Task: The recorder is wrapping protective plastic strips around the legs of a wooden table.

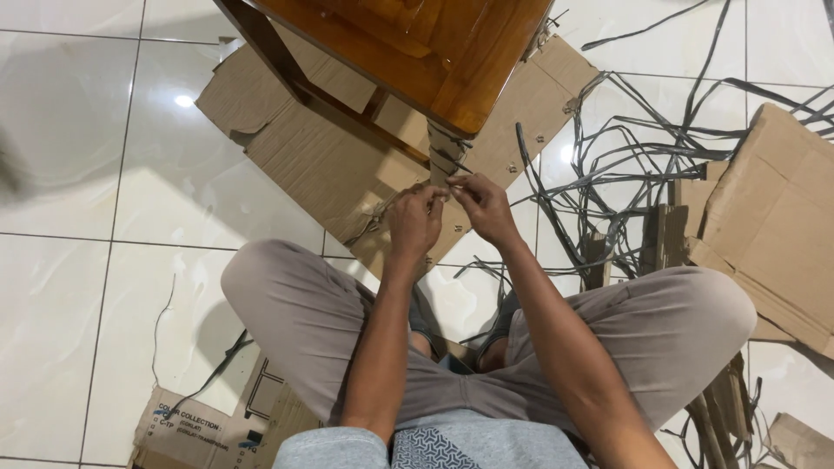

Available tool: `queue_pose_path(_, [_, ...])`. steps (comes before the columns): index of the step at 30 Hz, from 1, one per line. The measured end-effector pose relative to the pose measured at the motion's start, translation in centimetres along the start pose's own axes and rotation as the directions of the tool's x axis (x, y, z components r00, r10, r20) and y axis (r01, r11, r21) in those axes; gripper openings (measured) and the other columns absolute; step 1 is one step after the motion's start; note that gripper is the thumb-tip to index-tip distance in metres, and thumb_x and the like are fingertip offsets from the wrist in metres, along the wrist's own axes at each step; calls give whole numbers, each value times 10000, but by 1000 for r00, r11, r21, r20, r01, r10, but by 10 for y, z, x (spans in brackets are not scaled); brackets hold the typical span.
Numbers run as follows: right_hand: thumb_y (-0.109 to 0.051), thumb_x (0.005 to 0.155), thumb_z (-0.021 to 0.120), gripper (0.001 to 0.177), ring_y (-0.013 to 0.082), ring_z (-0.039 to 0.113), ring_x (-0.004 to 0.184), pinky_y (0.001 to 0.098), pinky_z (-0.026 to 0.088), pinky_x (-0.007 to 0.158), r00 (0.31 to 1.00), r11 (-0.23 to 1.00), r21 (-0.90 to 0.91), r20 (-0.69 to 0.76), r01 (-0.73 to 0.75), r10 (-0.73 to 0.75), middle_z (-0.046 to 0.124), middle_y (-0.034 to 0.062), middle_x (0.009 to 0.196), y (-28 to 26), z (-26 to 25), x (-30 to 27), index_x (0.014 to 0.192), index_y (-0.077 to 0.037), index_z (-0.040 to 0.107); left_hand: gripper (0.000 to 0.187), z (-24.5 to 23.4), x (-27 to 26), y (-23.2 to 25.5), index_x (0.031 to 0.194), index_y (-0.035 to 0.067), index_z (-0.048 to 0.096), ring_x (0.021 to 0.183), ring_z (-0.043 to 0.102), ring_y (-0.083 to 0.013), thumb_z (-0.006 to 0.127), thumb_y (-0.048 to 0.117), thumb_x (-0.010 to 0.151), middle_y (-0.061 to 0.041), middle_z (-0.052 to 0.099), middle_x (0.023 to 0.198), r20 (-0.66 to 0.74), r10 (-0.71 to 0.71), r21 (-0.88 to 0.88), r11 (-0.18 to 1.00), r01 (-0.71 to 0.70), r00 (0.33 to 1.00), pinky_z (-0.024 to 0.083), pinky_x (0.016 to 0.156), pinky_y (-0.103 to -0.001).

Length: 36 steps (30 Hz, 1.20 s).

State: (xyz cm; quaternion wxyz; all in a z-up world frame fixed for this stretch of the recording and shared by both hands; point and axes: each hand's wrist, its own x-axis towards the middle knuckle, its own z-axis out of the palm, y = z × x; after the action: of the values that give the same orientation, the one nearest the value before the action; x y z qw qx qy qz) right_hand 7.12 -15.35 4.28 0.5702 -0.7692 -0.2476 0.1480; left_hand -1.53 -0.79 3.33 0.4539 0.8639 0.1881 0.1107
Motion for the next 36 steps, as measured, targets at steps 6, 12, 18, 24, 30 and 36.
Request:
queue_pose_path(6, [-47, 937, 764, 139, 282, 726, 773, 349, 600, 700, 972, 927, -322, -63, 195, -226, 696, 135, 831, 20, 5, 3, 1069, -74, 798, 174, -8, -2, 17, 1044, 80, 760, 910, 736, -427, 632, 165, 965, -185, 752, 888, -62, 21, -188, 982, -32, 998, 574, 817, -548])
queue_pose_path(12, [-83, 928, 802, 55, 294, 754, 810, 356, 629, 722, 963, 941, -289, -151, 174, -224, 744, 130, 899, 18, 8, 3, 983, -76, 810, 320, 2, -1, 8, 1108, 105, 715, 1018, 708, -400, 537, 365, 1055, -177, 731, 976, -44, -121, -388, 917, 95, 992, 529, 902, -593])
queue_pose_path(18, [-35, 929, 768, 73, 318, 743, 798, 373, 619, 698, 968, 953, -260, -154, 154, -198, 725, 152, 850, 11, 11, 2, 989, -63, 797, 351, 3, 11, 19, 1066, 97, 753, 1045, 712, -428, 666, 413, 943, -172, 762, 993, 37, -272, -307, 912, 270, 962, 521, 923, -589])
queue_pose_path(24, [-14, 917, 775, 79, 304, 744, 789, 366, 617, 690, 967, 960, -243, -173, 141, -186, 726, 157, 846, 14, 14, 3, 981, -56, 793, 381, 20, 30, 0, 1042, 167, 774, 1072, 722, -345, 731, 494, 851, -93, 778, 1010, 125, -355, -335, 864, 376, 927, 531, 934, -499])
queue_pose_path(30, [-45, 919, 782, 78, 320, 750, 817, 384, 618, 713, 980, 967, -239, -159, 83, -123, 738, 166, 869, 31, 16, 5, 996, -55, 789, 355, 12, 31, 12, 1067, 122, 784, 1093, 717, -369, 722, 406, 863, -115, 782, 999, 119, -375, -389, 834, 391, 919, 517, 970, -510])
queue_pose_path(36, [-87, 998, 711, 116, 234, 731, 857, 401, 598, 795, 977, 997, 28, -203, -68, 72, 753, 178, 913, 3, 19, -9, 1062, -5, 763, 278, 25, 34, 6, 1075, 92, 771, 1038, 734, -333, 687, 314, 930, -92, 781, 920, 77, -399, -443, 807, 390, 914, 513, 980, -524])
